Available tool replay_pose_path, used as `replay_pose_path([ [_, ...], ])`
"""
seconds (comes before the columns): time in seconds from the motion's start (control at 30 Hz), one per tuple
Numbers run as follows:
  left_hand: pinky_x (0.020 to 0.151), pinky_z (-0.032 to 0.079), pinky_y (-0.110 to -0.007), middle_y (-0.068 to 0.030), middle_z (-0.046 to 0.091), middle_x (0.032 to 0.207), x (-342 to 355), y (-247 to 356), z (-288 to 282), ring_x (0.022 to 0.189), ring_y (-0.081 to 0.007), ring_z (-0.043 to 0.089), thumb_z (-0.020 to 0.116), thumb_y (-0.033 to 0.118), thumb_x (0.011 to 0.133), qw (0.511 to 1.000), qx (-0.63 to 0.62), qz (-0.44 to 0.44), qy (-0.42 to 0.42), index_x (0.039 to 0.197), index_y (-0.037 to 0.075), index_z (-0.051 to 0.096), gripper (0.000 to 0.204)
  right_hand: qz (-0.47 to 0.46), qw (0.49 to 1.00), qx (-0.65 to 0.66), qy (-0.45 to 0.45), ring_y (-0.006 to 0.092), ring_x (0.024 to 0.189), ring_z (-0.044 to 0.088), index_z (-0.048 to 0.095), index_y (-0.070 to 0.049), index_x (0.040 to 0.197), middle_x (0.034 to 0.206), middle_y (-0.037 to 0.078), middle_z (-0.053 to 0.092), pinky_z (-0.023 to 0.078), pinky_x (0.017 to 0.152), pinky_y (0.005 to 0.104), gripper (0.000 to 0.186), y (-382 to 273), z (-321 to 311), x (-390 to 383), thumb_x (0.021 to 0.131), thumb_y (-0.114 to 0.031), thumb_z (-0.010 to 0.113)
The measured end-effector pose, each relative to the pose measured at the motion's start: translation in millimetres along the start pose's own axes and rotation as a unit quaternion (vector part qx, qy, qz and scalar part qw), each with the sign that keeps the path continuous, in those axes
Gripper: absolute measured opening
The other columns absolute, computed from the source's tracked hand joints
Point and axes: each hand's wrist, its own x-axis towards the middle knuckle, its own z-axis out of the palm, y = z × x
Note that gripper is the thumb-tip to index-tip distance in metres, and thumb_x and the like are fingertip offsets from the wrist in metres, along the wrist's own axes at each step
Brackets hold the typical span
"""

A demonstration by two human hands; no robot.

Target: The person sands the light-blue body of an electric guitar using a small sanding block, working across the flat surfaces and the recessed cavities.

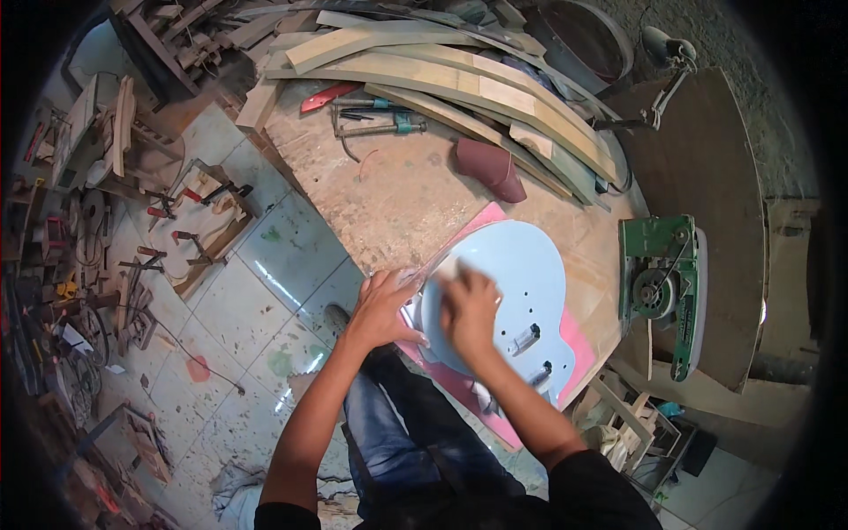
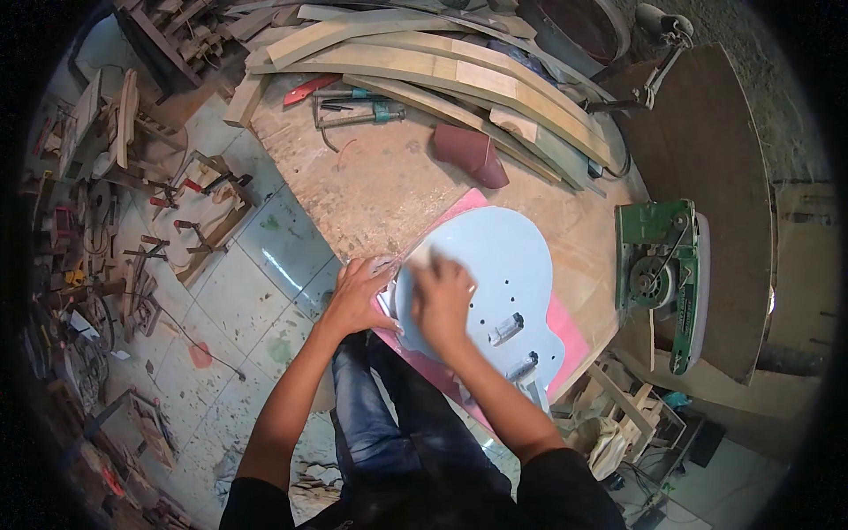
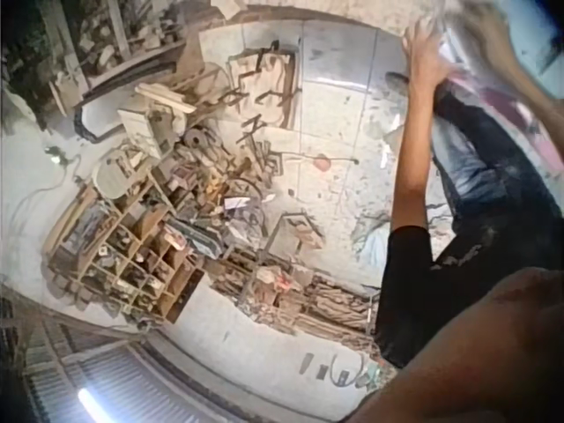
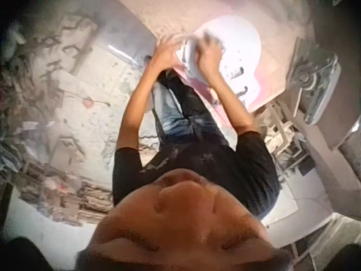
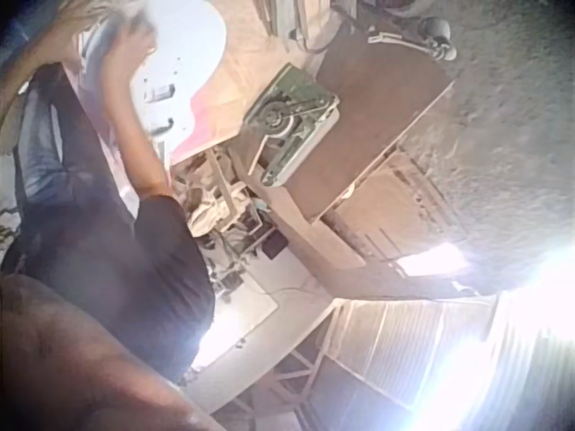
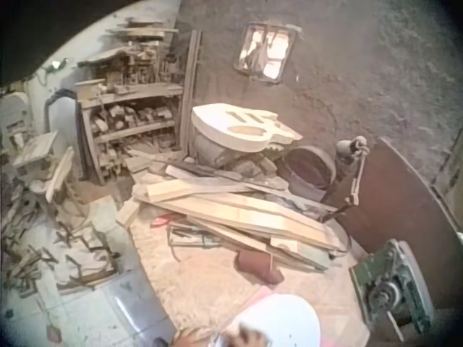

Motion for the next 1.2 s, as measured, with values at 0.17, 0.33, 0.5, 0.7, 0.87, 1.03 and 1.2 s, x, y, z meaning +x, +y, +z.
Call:
replay_pose_path([
  [0.17, 0.111, 0.038, -0.051, -0.0145, 0.056, 0.145, 1.3, 2.4, -1.8, 0.134, -0.0368, 0.048, 0.097, 0.052, 0.047, 1.0, -0.003, 0.006, 0.004, 0.144, 0.01, 0.062, 0.111, -0.022, 1.0, 0.006, 0.014, 0.0404, 0.118, 0.057, 0.076, -0.02, 0.118, 0.135, 0.017, 0.063, 0.044, 0.097, 0.0558, 0.041, 27.5, -7.5, 31.0, 0.079, -0.008, 0.072],
  [0.33, 0.111, 0.038, -0.051, -0.0141, 0.056, 0.145, -0.1, -0.1, -1.4, 0.134, -0.0367, 0.048, 0.096, 0.053, 0.047, 1.0, 0.001, 0.006, 0.011, 0.142, 0.01, 0.063, 0.11, 0.022, 1.0, -0.017, 0.008, 0.0413, 0.121, 0.057, 0.076, -0.02, 0.118, 0.134, 0.019, 0.063, 0.043, 0.1, 0.0572, 0.04, 3.4, -0.4, 18.8, 0.08, -0.009, 0.072],
  [0.5, 0.111, 0.038, -0.051, -0.0148, 0.056, 0.144, 2.8, 3.2, -0.9, 0.134, -0.0371, 0.047, 0.096, 0.053, 0.047, 1.0, -0.006, 0.011, 0.006, 0.144, 0.01, 0.062, 0.111, -0.011, 1.0, 0.004, 0.005, 0.0407, 0.119, 0.057, 0.076, -0.02, 0.117, 0.135, 0.017, 0.062, 0.043, 0.1, 0.0555, 0.039, 30.1, -7.8, 32.6, 0.079, -0.009, 0.073],
  [0.7, 0.111, 0.037, -0.051, -0.0156, 0.055, 0.144, -0.1, 0.5, -1.8, 0.135, -0.0375, 0.046, 0.096, 0.054, 0.047, 1.0, -0.002, 0.003, 0.008, 0.142, 0.01, 0.064, 0.109, -0.017, 0.999, -0.002, -0.027, 0.0414, 0.122, 0.057, 0.075, -0.019, 0.119, 0.134, 0.017, 0.063, 0.042, 0.102, 0.0567, 0.044, -1.1, -0.7, 6.2, 0.077, -0.009, 0.075],
  [0.87, 0.115, 0.033, -0.049, -0.0144, 0.055, 0.148, 2.7, 3.3, -2.4, 0.139, -0.0365, 0.045, 0.096, 0.053, 0.047, 1.0, -0.022, -0.005, -0.007, 0.146, 0.011, 0.062, 0.112, 0.004, 0.999, -0.01, 0.039, 0.0415, 0.117, 0.057, 0.075, -0.018, 0.117, 0.131, 0.019, 0.064, 0.045, 0.096, 0.0538, 0.042, 37.3, -12.7, 51.0, 0.078, -0.004, 0.071],
  [1.03, 0.115, 0.034, -0.049, -0.0144, 0.054, 0.149, 2.0, 1.8, -3.7, 0.139, -0.0363, 0.045, 0.096, 0.053, 0.048, 1.0, -0.023, -0.013, -0.011, 0.147, 0.011, 0.06, 0.114, -0.04, 0.998, 0.026, -0.035, 0.0418, 0.126, 0.056, 0.075, -0.02, 0.117, 0.137, 0.015, 0.062, 0.041, 0.105, 0.0574, 0.046, 8.7, -3.8, 8.4, 0.072, -0.005, 0.073],
  [1.2, 0.114, 0.034, -0.05, -0.0146, 0.054, 0.149, 2.8, 4.2, -3.4, 0.139, -0.0366, 0.045, 0.096, 0.053, 0.047, 1.0, -0.02, -0.011, -0.016, 0.148, 0.011, 0.059, 0.115, -0.069, 0.995, 0.036, -0.067, 0.0403, 0.131, 0.053, 0.073, -0.017, 0.111, 0.135, 0.013, 0.064, 0.039, 0.107, 0.0594, 0.041, 60.0, -21.7, 56.4, 0.075, 0.003, 0.066],
])
